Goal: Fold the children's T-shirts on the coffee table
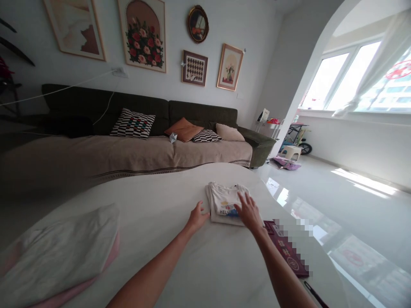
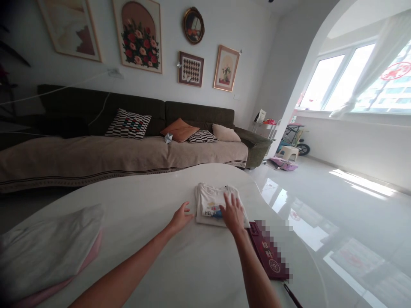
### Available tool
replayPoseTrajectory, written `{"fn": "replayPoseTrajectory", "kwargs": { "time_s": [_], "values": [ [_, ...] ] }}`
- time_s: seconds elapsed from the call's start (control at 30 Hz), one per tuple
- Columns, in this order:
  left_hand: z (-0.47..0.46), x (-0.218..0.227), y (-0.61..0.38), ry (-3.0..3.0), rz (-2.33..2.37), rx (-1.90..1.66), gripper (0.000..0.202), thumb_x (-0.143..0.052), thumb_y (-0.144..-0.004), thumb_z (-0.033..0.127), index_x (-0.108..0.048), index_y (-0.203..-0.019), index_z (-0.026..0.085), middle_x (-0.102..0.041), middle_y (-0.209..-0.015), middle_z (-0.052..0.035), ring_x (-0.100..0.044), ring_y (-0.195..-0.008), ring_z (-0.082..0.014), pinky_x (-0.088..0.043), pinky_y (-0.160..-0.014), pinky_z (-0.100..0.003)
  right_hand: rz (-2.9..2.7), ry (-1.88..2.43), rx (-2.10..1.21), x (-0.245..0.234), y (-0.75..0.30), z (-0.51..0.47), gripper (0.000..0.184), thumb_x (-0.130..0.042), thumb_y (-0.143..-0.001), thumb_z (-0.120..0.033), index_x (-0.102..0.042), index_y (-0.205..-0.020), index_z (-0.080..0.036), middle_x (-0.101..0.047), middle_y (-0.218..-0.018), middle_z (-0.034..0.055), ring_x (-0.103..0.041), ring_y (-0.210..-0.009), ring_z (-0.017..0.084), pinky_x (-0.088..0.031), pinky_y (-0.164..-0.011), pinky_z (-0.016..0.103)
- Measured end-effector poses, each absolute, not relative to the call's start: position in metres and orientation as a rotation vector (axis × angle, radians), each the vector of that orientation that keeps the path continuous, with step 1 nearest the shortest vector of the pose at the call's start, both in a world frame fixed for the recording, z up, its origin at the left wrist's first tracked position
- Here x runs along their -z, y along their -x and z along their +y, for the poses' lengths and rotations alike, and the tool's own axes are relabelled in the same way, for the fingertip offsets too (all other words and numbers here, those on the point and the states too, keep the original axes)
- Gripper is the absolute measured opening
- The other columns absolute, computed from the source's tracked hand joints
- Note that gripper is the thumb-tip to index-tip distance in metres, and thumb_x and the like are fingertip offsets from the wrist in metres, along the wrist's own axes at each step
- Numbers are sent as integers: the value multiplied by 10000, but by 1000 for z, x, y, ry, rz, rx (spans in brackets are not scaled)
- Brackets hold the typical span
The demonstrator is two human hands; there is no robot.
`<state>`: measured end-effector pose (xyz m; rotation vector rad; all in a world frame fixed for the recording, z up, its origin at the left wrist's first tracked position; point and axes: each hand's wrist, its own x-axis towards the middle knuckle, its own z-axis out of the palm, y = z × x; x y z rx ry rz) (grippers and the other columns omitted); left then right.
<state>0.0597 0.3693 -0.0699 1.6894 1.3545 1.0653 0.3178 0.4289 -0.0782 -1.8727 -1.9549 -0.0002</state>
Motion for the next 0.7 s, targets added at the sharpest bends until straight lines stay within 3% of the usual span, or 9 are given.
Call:
{"fn": "replayPoseTrajectory", "kwargs": {
  "time_s": [0.1,0.2,0.33,0.47,0.57,0.7],
  "values": [
    [352,76,-24,-1646,1533,-1112,309,-489,-848,328,-507,-1114,172,-528,-1134,-74,-547,-943,-176,-475,-793,-387,-2204,1809,-9,122,-288,413,501,-369,-847,-439,-316,-1332,-323,-229,-1436,50,-125,-1312,317,-198,-971,559],
    [316,77,34,-1568,1751,-1197,322,-487,-839,328,-493,-1126,183,-542,-1121,-78,-537,-985,-191,-442,-857,-390,-2207,1905,-14,141,-275,403,528,-314,-857,-483,-241,-1359,-337,-153,-1460,26,-55,-1325,302,-180,-983,560],
    [245,82,124,-1597,2237,-1235,355,-453,-801,302,-479,-1127,162,-582,-1080,-94,-527,-1026,-217,-393,-924,-375,-2158,2022,-55,137,-267,394,537,-267,-851,-512,-225,-1362,-350,-106,-1469,1,-56,-1326,300,-215,-980,540],
    [184,89,174,-1667,2591,-1025,316,-461,-773,265,-551,-1053,149,-590,-1050,-117,-495,-1048,-266,-361,-942,-423,-2089,2101,-92,137,-250,357,561,-195,-854,-510,-136,-1384,-334,-92,-1471,13,-45,-1331,282,-220,-977,539],
    [160,81,177,-1646,2537,-929,273,-512,-782,240,-572,-1038,167,-586,-1039,-100,-515,-1003,-253,-388,-910,-430,-2128,2112,-92,144,-238,310,590,-196,-847,-522,-184,-1385,-281,-155,-1459,41,-70,-1331,268,-207,-1004,496],
    [147,54,159,-1683,2354,-940,312,-503,-837,326,-514,-1107,169,-534,-1123,-71,-543,-955,-190,-466,-805,-392,-2164,2078,-90,152,-227,248,582,-190,-849,-494,-248,-1374,-248,-209,-1445,31,-100,-1330,246,-233,-1010,451]
  ]
}}
